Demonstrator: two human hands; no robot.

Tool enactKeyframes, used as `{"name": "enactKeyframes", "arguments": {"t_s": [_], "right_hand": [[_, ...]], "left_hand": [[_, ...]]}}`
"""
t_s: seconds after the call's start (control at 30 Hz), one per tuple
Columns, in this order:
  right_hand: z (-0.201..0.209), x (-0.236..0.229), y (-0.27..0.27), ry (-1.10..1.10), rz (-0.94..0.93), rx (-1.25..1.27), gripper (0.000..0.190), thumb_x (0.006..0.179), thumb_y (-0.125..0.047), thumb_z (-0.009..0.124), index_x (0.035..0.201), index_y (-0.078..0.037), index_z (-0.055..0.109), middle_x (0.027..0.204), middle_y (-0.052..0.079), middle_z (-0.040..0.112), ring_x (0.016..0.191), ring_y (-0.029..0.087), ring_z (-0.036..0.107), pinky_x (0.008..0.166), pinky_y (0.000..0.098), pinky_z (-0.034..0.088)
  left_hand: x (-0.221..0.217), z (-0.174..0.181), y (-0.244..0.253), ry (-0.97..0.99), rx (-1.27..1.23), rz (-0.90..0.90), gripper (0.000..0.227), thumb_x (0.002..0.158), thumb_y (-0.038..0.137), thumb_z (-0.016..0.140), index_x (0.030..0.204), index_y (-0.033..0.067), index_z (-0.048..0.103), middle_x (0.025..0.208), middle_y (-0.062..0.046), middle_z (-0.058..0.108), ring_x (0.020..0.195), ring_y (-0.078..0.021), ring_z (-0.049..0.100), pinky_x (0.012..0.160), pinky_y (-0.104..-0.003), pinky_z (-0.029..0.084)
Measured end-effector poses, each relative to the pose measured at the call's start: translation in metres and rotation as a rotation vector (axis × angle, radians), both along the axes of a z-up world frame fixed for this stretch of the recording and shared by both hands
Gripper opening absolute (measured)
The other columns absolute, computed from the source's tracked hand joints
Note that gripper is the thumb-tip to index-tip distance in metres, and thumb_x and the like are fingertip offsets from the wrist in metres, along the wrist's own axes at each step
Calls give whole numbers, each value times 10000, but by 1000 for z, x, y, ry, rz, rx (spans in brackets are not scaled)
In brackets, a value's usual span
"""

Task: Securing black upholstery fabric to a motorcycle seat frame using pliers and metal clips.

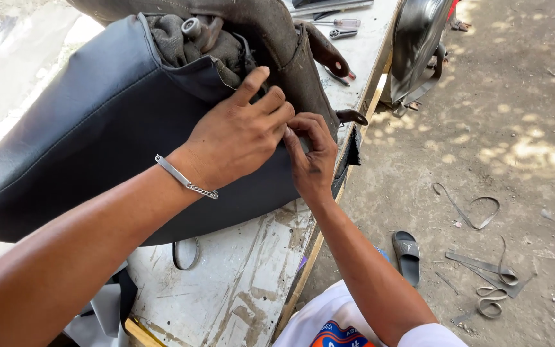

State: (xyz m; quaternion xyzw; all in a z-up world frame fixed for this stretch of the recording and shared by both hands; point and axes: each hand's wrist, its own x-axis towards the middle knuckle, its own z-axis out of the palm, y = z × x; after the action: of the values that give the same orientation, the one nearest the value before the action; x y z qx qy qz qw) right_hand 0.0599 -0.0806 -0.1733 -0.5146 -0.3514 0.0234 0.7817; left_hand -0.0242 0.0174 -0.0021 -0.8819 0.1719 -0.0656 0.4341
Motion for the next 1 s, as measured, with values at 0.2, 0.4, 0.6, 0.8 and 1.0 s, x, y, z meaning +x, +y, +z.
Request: {"name": "enactKeyframes", "arguments": {"t_s": [0.2, 0.4, 0.6, 0.8, 1.0], "right_hand": [[1, 4, -1, 55, 68, 26, 134, 1134, -188, 714, 1126, -60, 752, 1138, 79, 685, 1035, 195, 675, 897, 325, 568], [7, 5, -6, -12, 7, 1, 78, 1124, -102, 695, 1142, -40, 741, 1136, 109, 711, 1022, 223, 711, 910, 349, 620], [8, 9, -5, 4, 53, 2, 69, 1123, -76, 690, 1086, -43, 737, 1095, 104, 685, 968, 210, 672, 853, 337, 595], [-5, 14, 3, -111, 44, 44, 123, 1152, -152, 685, 1138, -42, 737, 1130, 113, 691, 1018, 234, 691, 896, 368, 573], [-20, 24, 8, -81, 195, 163, 192, 1115, -172, 797, 1276, -66, 787, 1127, 102, 680, 1060, 212, 668, 982, 469, 587]], "left_hand": [[6, -11, -2, -46, -97, 96, 241, 1137, 217, 687, 976, 229, 865, 1027, 66, 648, 1202, -247, 670, 1356, -564, 317], [5, -16, 13, -56, -171, -73, 294, 1123, 3, 631, 919, 151, 782, 937, 47, 553, 1053, -225, 639, 1343, -681, 309], [12, -22, 4, -90, -163, 146, 254, 1131, 101, 698, 927, 207, 805, 1012, 20, 654, 1204, -238, 661, 1408, -558, 242], [0, -36, 6, -237, -95, 40, 280, 1129, 47, 672, 913, 200, 763, 1030, 19, 666, 1169, -232, 685, 1372, -552, 296], [0, -47, 13, -240, -153, -10, 82, 1089, 86, 711, 1008, 96, 701, 1037, -90, 599, 1204, -276, 594, 1319, -589, 262]]}}
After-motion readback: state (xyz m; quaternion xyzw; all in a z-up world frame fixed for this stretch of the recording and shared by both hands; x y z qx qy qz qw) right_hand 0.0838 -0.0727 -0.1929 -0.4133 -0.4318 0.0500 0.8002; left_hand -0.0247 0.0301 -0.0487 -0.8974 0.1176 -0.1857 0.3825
